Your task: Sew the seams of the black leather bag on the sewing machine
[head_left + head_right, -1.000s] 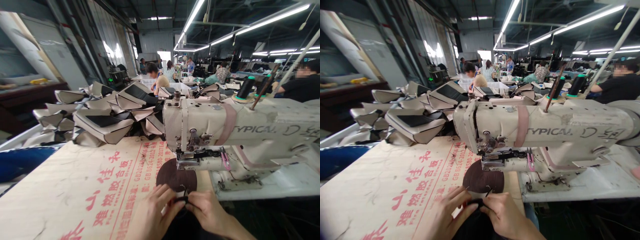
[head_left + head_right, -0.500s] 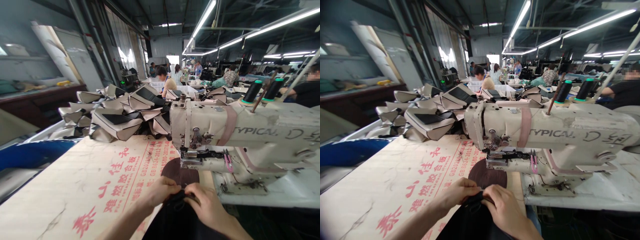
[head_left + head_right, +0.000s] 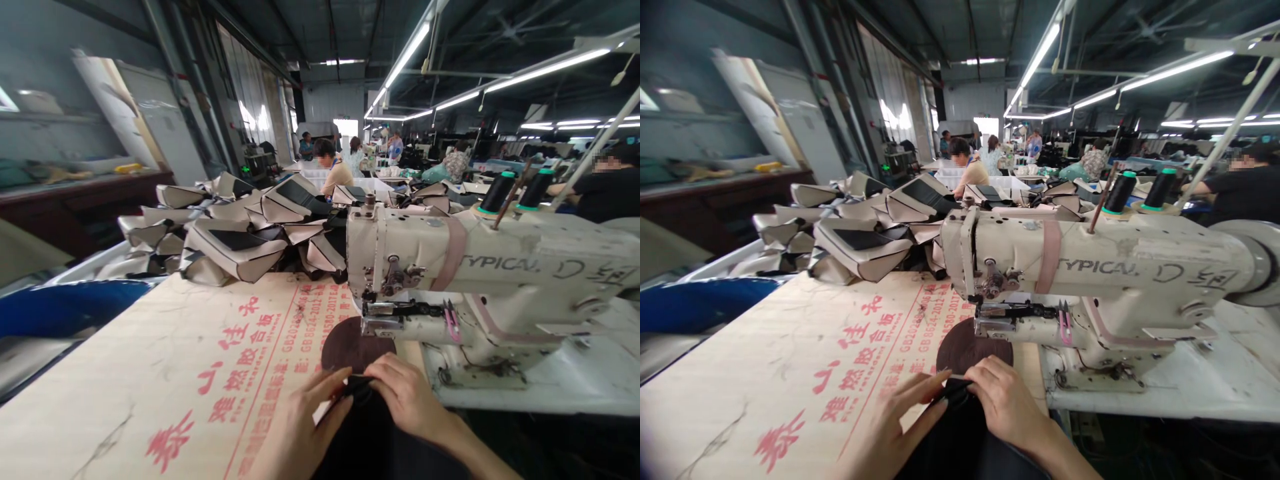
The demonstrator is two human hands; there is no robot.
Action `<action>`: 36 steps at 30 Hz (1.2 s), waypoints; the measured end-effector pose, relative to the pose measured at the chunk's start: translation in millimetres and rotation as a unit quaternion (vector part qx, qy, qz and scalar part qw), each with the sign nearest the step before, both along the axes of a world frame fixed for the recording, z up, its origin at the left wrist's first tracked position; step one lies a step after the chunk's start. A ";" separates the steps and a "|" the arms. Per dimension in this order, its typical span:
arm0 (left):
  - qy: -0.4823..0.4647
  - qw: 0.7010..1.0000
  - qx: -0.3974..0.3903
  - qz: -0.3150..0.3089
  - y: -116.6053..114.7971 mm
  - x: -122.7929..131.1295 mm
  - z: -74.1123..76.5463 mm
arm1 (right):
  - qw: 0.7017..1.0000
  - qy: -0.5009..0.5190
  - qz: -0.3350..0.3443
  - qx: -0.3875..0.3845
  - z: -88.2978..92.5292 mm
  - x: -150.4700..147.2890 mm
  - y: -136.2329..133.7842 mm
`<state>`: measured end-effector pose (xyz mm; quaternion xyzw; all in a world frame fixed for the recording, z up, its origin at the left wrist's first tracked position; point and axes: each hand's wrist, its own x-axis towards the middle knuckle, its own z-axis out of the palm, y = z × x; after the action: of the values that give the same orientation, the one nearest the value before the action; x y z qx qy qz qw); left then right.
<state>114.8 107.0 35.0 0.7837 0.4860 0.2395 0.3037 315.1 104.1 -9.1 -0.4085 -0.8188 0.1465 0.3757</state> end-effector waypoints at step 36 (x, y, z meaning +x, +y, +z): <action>0.085 0.995 0.018 -0.055 125.5 17.0 4.7 | 0.891 0.325 -0.145 -0.280 -2.4 -27.6 38.1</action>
<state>131.8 232.5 39.7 0.8323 0.4612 0.1640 0.2600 287.5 142.2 -11.5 -0.5410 -0.5073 0.4382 0.5078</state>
